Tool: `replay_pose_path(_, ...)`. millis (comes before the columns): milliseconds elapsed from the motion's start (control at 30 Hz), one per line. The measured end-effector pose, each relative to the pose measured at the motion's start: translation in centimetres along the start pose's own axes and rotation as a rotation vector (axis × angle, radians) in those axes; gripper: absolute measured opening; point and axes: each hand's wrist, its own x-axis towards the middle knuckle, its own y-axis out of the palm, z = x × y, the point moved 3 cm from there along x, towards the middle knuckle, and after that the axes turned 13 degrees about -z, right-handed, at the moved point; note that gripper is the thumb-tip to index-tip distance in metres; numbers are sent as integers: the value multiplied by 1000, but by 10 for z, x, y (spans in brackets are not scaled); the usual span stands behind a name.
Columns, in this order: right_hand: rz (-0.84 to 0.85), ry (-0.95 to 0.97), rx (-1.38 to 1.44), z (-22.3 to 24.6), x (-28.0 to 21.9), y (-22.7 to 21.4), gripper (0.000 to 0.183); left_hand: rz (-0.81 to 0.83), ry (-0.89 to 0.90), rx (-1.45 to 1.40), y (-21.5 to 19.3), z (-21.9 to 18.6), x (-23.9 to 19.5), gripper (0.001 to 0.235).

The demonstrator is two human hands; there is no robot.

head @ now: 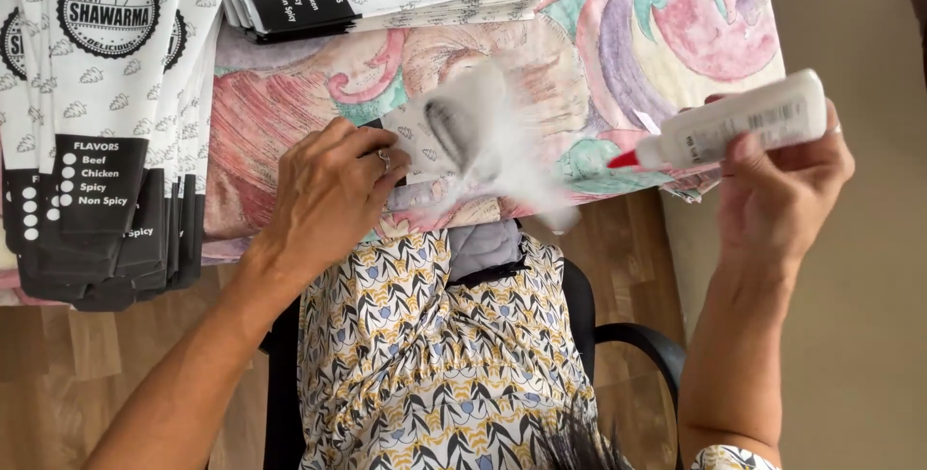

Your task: The person prepares food packaging by applying glue to printed paper sheets and folding them into a conical or sleeve shape, then uses shears to trim the edges of one of the finished items.

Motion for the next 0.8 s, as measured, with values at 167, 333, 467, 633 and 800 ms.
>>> replay_pose_path(167,28,-207,209,-10,-18,4,44,3,-63,-193,-1,8,-1,32)
replay_pose_path(333,45,-174,258,-4,-19,17,50,155,-231,-417,-19,-10,12,10)
replay_pose_path(467,32,-186,292,-7,-19,17,46,94,323,354,3,-15,18,55)
replay_pose_path(633,62,-110,337,-18,-20,27,37,371,270,320,31,-8,29,36)
replay_pose_path(800,601,25,291,8,-59,100,29,526,186,185,20,-11,43,59)
